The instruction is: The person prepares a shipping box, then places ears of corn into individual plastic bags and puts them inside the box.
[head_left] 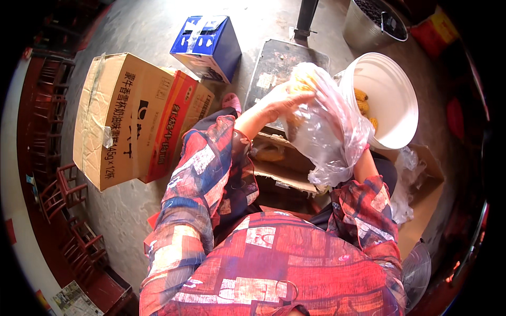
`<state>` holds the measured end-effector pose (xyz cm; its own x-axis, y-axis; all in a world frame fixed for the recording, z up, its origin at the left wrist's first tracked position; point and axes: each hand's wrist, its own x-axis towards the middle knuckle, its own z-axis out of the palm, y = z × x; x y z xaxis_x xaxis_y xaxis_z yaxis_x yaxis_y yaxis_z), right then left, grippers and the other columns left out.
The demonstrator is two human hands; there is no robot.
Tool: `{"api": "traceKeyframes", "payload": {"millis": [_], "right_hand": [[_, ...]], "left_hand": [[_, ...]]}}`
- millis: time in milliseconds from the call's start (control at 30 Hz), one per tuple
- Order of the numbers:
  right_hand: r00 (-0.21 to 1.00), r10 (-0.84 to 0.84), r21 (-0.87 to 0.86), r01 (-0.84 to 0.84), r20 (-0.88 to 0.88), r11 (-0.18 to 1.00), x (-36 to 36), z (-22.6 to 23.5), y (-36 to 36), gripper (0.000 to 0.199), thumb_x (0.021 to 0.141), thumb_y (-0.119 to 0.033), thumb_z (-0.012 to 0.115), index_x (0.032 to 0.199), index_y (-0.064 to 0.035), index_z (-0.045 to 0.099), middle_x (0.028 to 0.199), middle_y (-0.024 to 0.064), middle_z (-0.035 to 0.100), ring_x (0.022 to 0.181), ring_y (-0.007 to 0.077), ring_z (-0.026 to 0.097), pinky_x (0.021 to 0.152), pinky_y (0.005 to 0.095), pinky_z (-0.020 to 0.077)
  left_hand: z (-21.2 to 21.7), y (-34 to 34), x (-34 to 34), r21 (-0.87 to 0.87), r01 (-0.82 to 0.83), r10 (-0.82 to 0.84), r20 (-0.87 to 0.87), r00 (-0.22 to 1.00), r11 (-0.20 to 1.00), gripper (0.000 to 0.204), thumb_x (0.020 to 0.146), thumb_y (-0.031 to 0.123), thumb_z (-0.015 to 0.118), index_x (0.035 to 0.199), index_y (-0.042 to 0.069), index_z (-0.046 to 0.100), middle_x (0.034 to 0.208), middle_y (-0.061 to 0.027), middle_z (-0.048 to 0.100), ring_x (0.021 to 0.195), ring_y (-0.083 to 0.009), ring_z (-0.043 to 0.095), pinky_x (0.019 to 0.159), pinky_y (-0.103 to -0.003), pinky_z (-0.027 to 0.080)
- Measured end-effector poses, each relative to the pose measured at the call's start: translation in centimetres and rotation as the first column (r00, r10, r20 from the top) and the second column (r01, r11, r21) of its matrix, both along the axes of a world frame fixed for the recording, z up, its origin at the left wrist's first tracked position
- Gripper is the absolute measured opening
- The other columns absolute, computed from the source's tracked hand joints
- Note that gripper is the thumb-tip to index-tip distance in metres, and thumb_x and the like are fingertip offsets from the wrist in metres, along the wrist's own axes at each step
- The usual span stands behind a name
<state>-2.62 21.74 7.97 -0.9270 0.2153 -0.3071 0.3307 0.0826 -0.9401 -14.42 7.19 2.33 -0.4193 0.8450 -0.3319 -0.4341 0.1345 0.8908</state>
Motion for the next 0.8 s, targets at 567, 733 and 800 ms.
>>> {"api": "traceKeyframes", "payload": {"millis": [567, 733, 800], "right_hand": [[0.812, -0.182, 0.504, 0.502, -0.555, 0.702, 2.8, 3.3, 3.2, 0.042, 0.075, -0.007, 0.065, 0.114, -0.0014, 0.049, 0.093, 0.0051, 0.056, 0.077, 0.0120, 0.050, 0.072, 0.0244, 0.0422], [0.937, -0.187, 0.158, 0.241, -0.296, 0.958, 3.2, 1.0, 4.8, 0.043, 0.082, -0.011, 0.058, 0.121, -0.0012, 0.044, 0.084, 0.0031, 0.057, 0.075, 0.0093, 0.051, 0.073, 0.0224, 0.0427], [0.874, -0.258, 0.031, 0.296, -0.411, 0.955, 3.5, 2.9, 3.7, 0.040, 0.084, -0.010, 0.057, 0.121, -0.0015, 0.044, 0.083, 0.0011, 0.057, 0.074, 0.0076, 0.050, 0.071, 0.0208, 0.0423]], "left_hand": [[2.0, -2.1, -2.9, 0.115, -0.395, 0.290, 0.503, 0.814, 0.911, 0.044, 0.083, 0.032, 0.047, 0.108, -0.003, 0.049, 0.092, -0.0143, 0.061, 0.081, -0.0225, 0.061, 0.075, -0.035, 0.050], [1.8, -2.1, -3.1, 0.181, -0.392, 0.240, 0.544, 0.804, 0.902, 0.038, 0.084, 0.029, 0.046, 0.103, -0.003, 0.053, 0.088, -0.0136, 0.062, 0.077, -0.0215, 0.062, 0.073, -0.034, 0.050], [0.8, -2.2, -3.6, 0.202, -0.424, 0.253, 0.556, 0.792, 0.883, 0.035, 0.085, 0.029, 0.046, 0.100, -0.002, 0.055, 0.086, -0.0128, 0.063, 0.075, -0.0208, 0.062, 0.071, -0.033, 0.051]]}}
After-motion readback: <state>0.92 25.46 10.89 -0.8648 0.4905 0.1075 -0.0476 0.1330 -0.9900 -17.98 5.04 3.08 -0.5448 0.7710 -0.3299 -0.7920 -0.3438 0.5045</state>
